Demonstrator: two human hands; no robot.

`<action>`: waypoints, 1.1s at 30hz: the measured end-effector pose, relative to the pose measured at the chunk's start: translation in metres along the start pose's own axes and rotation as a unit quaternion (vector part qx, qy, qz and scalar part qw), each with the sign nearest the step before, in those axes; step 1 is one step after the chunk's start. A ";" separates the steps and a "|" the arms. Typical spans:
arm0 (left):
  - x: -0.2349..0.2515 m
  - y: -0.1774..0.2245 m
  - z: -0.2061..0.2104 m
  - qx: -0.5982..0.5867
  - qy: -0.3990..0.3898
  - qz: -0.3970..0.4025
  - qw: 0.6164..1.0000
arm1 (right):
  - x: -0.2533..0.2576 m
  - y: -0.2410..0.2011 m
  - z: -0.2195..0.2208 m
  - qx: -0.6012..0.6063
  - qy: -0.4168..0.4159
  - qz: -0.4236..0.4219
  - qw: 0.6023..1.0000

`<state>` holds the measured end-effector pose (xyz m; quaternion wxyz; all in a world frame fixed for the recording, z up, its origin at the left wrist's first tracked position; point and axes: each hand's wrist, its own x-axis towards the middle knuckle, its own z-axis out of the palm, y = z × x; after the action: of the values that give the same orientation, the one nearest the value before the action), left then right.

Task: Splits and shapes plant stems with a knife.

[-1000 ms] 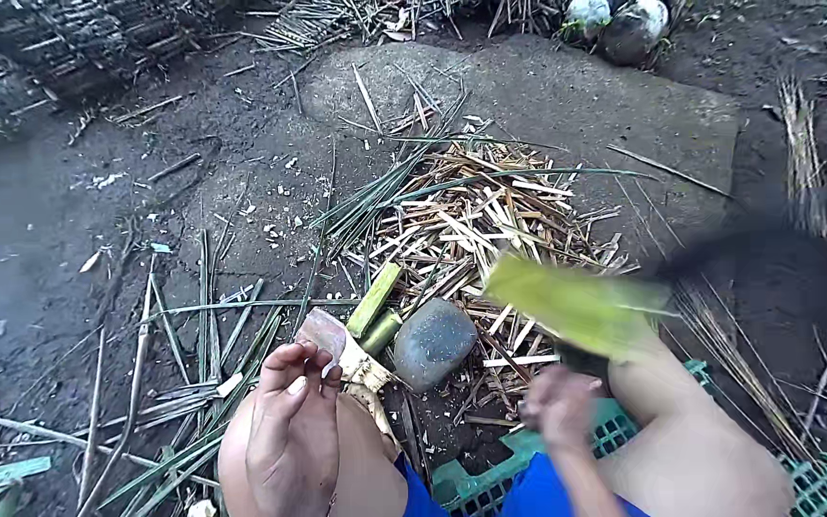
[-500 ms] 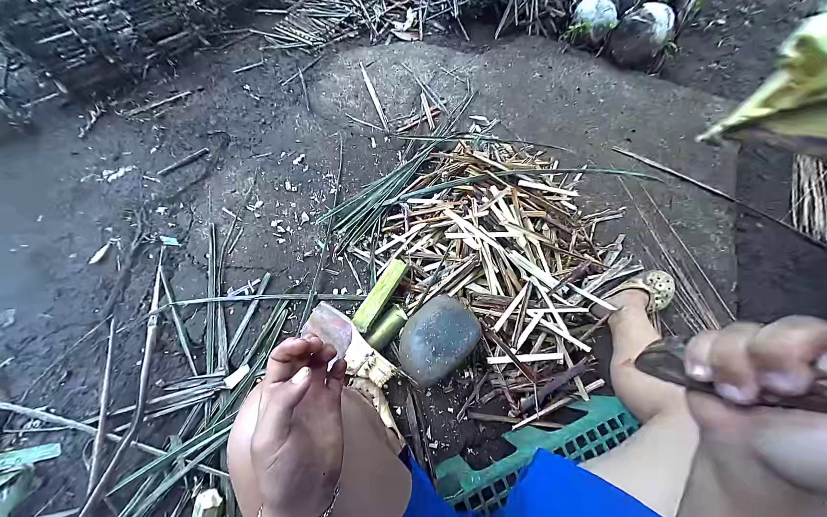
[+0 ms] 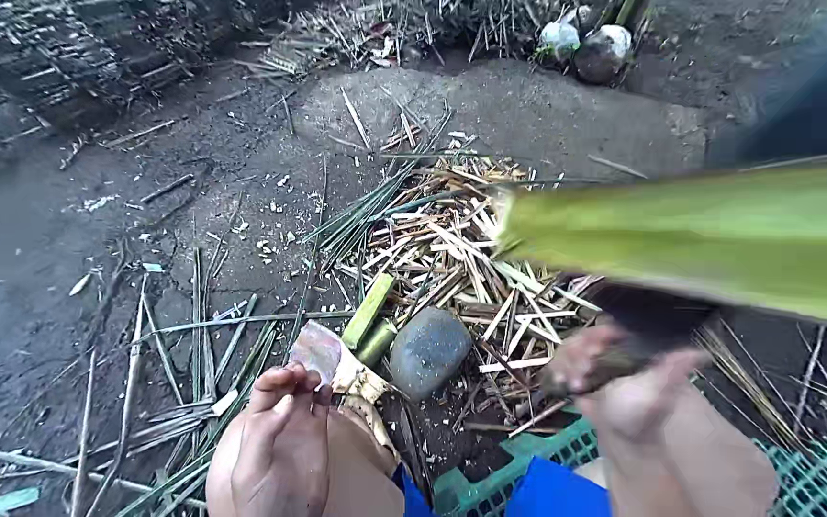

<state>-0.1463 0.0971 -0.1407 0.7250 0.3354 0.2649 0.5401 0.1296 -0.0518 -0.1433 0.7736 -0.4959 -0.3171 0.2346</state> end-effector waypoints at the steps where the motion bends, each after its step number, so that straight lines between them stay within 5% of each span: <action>1: 0.000 0.001 -0.001 -0.003 -0.006 0.002 1.000 | 0.014 -0.018 -0.002 0.026 -0.034 -0.106 0.993; 3: -0.001 0.001 0.001 -0.001 -0.009 0.001 1.000 | 0.030 -0.033 -0.003 0.050 -0.067 -0.247 0.965; 5: 0.000 0.004 0.002 0.004 -0.011 -0.004 1.000 | 0.006 0.006 -0.004 0.028 -0.026 -0.214 0.976; 7: 0.000 0.002 0.003 0.007 -0.019 -0.004 1.000 | -0.054 0.090 -0.022 -0.081 0.046 -0.003 0.996; 9: -0.002 -0.002 0.005 0.011 -0.006 -0.006 1.000 | -0.095 0.156 -0.040 -0.235 0.066 0.262 0.934; 11: -0.001 -0.001 0.008 0.004 0.000 -0.012 1.000 | -0.086 0.165 -0.036 -0.280 0.060 0.420 0.861; 12: 0.000 -0.003 0.009 -0.001 0.000 -0.011 1.000 | -0.071 0.152 -0.031 -0.267 0.066 0.439 0.856; 14: -0.005 -0.002 0.007 -0.003 -0.001 -0.015 1.000 | -0.062 0.117 -0.019 -0.207 0.087 0.402 0.888; 17: -0.002 -0.003 0.004 -0.013 -0.014 -0.009 1.000 | -0.034 0.068 -0.017 -0.126 0.056 0.157 0.978; 20: -0.004 -0.001 0.000 -0.002 -0.015 -0.009 1.000 | -0.007 0.029 -0.012 -0.022 0.005 -0.041 0.999; 22: 0.001 0.000 -0.001 0.001 -0.015 -0.012 1.000 | -0.009 0.041 -0.006 -0.005 0.012 -0.088 0.996; 25: 0.002 0.000 0.002 0.004 -0.008 -0.017 1.000 | -0.069 0.124 -0.015 -0.215 0.076 0.139 0.964; 27: -0.001 -0.001 0.007 0.026 -0.011 -0.019 0.999 | -0.088 0.163 -0.023 -0.338 0.028 0.391 0.855; 28: 0.001 -0.002 0.011 0.052 -0.028 -0.018 0.998 | -0.084 0.172 -0.022 -0.357 0.017 0.444 0.821; 33: 0.028 -0.006 0.038 0.278 -0.173 -0.056 0.943 | -0.082 0.172 -0.017 -0.357 0.022 0.453 0.817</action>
<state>-0.1070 0.1148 -0.1222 0.6667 0.5962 0.2935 0.3374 0.0770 -0.0492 -0.3271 0.3557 -0.8298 -0.1014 0.4179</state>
